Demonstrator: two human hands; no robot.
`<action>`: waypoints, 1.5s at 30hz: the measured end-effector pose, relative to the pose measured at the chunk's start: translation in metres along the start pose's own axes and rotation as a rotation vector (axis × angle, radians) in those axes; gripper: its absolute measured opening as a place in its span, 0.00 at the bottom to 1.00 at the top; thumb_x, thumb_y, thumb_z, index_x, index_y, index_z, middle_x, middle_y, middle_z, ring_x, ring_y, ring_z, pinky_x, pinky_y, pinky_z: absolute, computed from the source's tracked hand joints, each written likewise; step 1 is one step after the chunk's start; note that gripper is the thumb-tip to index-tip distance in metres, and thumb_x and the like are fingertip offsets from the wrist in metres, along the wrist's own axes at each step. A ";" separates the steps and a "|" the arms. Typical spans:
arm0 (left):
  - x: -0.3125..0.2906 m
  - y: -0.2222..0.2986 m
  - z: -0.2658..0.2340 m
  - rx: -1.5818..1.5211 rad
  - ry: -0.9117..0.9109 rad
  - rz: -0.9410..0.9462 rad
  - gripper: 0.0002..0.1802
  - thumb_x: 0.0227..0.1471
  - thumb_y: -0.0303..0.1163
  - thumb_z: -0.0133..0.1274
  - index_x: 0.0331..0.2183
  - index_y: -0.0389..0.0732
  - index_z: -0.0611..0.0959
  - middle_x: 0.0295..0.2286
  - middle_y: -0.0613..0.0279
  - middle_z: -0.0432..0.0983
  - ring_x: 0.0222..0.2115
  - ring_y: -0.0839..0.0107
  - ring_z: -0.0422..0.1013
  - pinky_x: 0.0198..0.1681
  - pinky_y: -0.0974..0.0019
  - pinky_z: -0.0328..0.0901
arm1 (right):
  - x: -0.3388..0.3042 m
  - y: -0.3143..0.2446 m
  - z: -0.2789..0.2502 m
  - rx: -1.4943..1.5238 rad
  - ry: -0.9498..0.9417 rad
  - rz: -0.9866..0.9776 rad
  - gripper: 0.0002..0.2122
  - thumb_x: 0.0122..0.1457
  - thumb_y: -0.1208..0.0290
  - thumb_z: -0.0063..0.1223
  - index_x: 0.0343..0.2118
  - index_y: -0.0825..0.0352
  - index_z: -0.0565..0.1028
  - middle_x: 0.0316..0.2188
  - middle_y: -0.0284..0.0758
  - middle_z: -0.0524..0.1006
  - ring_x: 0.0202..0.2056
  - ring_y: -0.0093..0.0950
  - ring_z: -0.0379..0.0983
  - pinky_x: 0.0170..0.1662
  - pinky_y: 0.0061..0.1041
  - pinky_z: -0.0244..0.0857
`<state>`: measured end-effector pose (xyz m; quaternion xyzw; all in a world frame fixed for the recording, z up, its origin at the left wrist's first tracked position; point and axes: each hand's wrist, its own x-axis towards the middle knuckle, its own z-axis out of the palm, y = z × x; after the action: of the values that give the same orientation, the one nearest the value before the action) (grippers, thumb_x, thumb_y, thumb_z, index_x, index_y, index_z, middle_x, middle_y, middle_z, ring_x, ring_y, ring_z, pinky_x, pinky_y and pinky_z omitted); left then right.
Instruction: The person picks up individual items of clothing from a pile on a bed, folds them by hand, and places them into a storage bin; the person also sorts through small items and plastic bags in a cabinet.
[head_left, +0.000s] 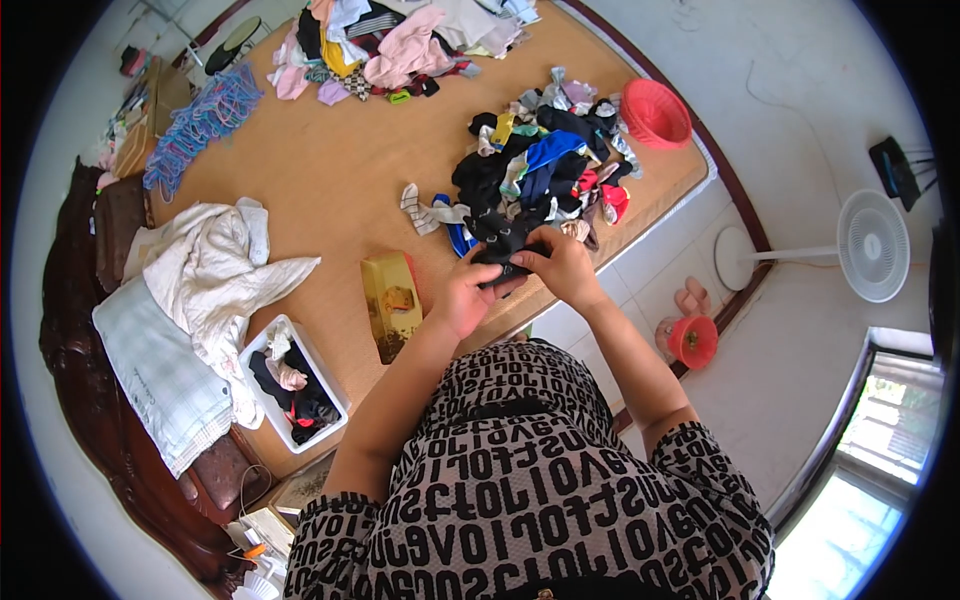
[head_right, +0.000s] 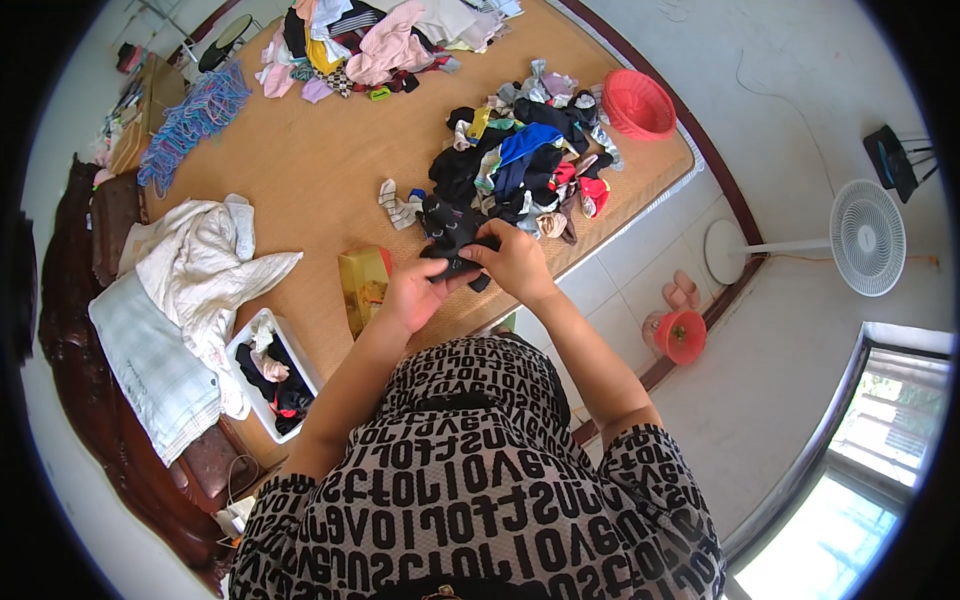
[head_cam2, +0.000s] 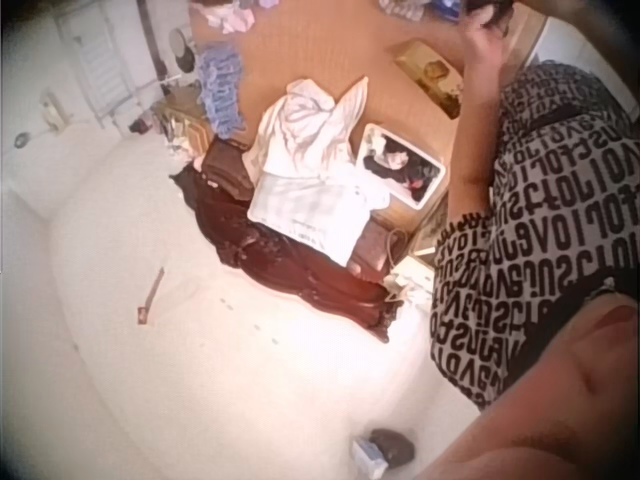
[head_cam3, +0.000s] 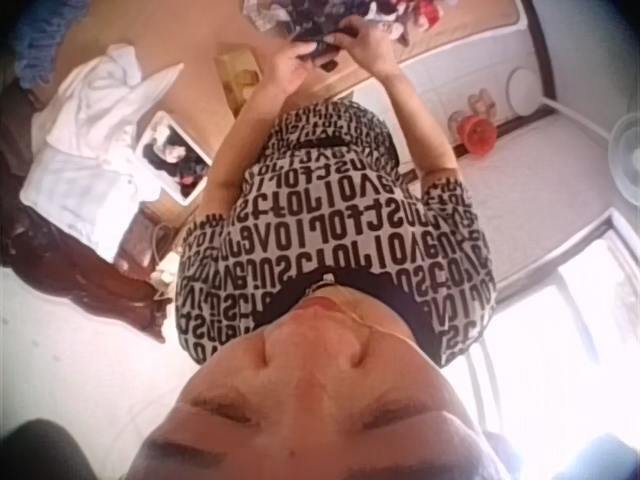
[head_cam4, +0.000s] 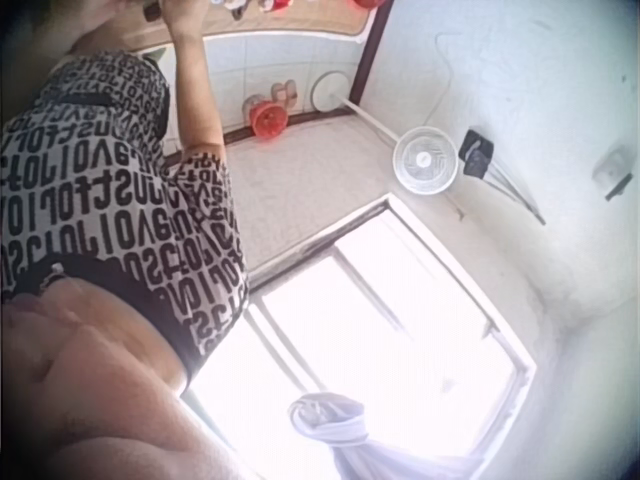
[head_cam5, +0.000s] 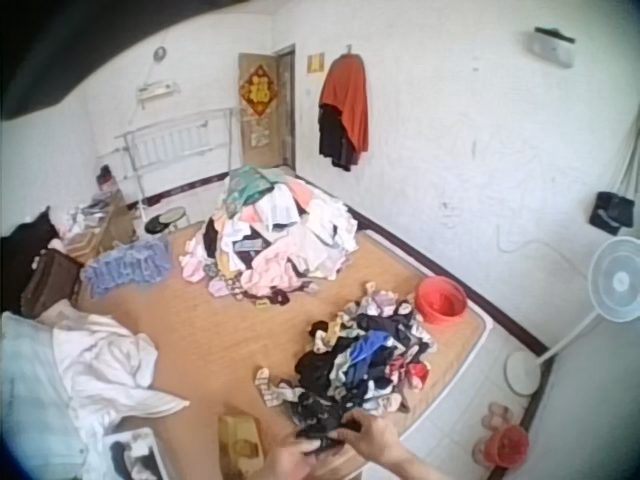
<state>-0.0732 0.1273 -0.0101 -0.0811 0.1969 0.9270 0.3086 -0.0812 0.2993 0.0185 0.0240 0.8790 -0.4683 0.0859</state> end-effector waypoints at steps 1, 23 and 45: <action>-0.001 -0.001 0.002 0.248 0.080 0.009 0.22 0.46 0.26 0.50 0.46 0.32 0.68 0.42 0.54 0.69 0.42 0.63 0.68 0.50 0.61 0.63 | -0.002 0.003 -0.001 0.000 0.002 0.001 0.13 0.45 0.65 0.62 0.29 0.67 0.74 0.23 0.41 0.76 0.26 0.34 0.74 0.30 0.30 0.66; -0.002 0.012 0.004 0.491 0.286 0.069 0.16 0.46 0.26 0.55 0.40 0.34 0.75 0.35 0.58 0.75 0.35 0.68 0.73 0.40 0.65 0.68 | -0.005 0.011 0.004 1.106 -0.485 0.156 0.40 0.47 0.50 0.59 0.57 0.72 0.56 0.52 0.41 0.65 0.54 0.30 0.59 0.57 0.27 0.50; 0.005 0.011 -0.040 0.010 0.233 -0.214 0.16 0.55 0.29 0.44 0.44 0.33 0.71 0.41 0.56 0.72 0.41 0.67 0.71 0.44 0.66 0.67 | -0.016 0.007 -0.004 -0.294 0.181 -0.702 0.25 0.37 0.76 0.63 0.44 0.57 0.73 0.45 0.35 0.70 0.46 0.37 0.67 0.42 0.30 0.66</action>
<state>-0.0827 0.1052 -0.0443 -0.2072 0.2261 0.8721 0.3812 -0.0649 0.3067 0.0179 -0.2495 0.8955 -0.3345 -0.1549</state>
